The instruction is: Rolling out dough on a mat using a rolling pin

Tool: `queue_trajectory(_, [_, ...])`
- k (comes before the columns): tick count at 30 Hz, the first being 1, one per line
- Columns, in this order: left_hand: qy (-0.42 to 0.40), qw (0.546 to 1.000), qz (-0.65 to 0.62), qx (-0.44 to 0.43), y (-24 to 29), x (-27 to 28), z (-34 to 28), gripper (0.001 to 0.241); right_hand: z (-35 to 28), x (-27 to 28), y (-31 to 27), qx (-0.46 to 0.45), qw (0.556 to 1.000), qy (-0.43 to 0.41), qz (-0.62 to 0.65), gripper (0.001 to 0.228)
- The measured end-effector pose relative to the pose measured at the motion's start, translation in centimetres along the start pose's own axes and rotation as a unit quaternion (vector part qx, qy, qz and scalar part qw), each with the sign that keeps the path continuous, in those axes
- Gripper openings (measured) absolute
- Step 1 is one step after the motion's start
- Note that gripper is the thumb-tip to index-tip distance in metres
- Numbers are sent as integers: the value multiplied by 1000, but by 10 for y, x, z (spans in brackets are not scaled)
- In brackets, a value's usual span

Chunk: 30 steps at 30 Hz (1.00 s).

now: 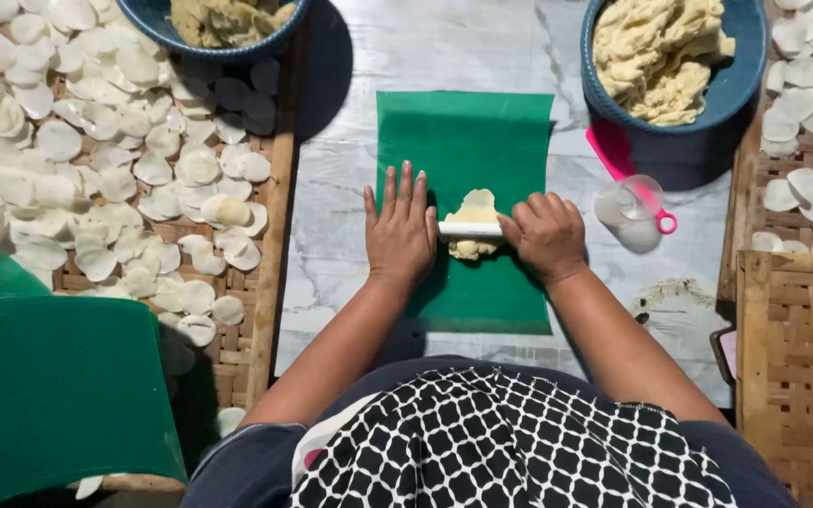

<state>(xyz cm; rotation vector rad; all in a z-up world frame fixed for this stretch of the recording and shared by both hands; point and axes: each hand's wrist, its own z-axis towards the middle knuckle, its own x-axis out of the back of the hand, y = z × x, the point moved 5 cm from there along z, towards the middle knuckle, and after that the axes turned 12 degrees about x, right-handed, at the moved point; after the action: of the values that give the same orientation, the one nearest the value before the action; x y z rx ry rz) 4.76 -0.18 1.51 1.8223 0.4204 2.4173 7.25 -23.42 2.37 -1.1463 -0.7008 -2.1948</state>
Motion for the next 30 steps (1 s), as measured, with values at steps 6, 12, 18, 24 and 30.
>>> queue_trajectory(6, [-93,994,-2,61,-12,-12,12,68,23,-4,1,-60,996,-34,61,19])
queue_trajectory(12, [-254,962,-15,103,-11,-3,61,74,67,-10,10,-145,952,-191,192,66])
queue_trajectory(18, [-240,965,-2,108,-12,-23,109,74,60,-44,39,-88,996,20,3,35])
queue_trajectory(24, [-9,995,-87,41,-22,-39,139,53,56,-82,50,-56,997,-55,18,66])
queue_trajectory(30, [-54,996,-58,-29,16,-4,80,53,28,-16,46,-94,994,-25,-53,53])
